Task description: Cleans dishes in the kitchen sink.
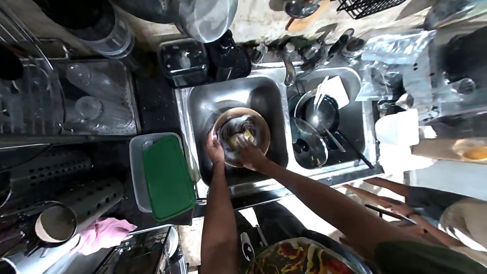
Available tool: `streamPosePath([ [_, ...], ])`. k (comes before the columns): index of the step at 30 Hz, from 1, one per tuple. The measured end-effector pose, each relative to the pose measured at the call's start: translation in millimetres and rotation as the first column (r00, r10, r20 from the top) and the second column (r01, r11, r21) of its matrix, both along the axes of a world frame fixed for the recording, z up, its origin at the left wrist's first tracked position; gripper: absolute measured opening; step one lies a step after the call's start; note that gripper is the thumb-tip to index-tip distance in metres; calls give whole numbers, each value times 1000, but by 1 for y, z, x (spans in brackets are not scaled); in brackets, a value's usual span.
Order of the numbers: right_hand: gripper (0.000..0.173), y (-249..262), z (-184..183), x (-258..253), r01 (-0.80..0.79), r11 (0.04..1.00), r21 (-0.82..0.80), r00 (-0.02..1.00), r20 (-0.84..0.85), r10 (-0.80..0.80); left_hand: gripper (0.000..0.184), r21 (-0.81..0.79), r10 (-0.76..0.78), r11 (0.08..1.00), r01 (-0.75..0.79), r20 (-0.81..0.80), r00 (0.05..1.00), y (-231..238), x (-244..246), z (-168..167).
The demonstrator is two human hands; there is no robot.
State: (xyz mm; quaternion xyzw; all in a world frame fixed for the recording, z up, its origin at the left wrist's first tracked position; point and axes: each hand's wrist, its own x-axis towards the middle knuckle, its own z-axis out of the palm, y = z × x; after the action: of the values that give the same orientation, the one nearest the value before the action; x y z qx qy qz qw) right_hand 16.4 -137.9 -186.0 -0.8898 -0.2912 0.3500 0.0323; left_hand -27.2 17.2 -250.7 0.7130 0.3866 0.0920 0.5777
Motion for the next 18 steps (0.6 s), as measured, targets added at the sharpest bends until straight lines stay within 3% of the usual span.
streamPosePath([
  [5, 67, 6, -39, 38, 125, 978, 170, 970, 186, -156, 40, 55, -25, 998, 27, -53, 998, 1, -1, -1],
  [7, 65, 24, -46, 29, 47, 975, 216, 982, 169, -84, 40, 92, -22, 995, 27, -56, 998, 1, 0, -1],
  [9, 60, 31, -32, 4, -64, 976, 210, 998, 26, 60, 40, 100, -15, 995, 22, -67, 998, 1, 0, 0],
  [11, 56, 14, -13, -23, -126, 982, 139, 981, -128, 144, 41, 84, -9, 996, 14, -62, 998, 1, -1, -1],
  [13, 49, -4, 20, -30, -129, 990, -56, 970, -213, 115, 39, 69, 17, 997, -16, -23, 1000, 0, 2, -5],
  [16, 40, -14, 38, -8, -83, 962, -260, 980, -197, 31, 36, 33, 37, 999, -38, 13, 999, 0, 2, -7],
  [18, 37, -7, 27, 22, 56, 968, -243, 989, -119, -87, 35, 29, 42, 999, -43, 41, 998, 0, 3, -4],
])
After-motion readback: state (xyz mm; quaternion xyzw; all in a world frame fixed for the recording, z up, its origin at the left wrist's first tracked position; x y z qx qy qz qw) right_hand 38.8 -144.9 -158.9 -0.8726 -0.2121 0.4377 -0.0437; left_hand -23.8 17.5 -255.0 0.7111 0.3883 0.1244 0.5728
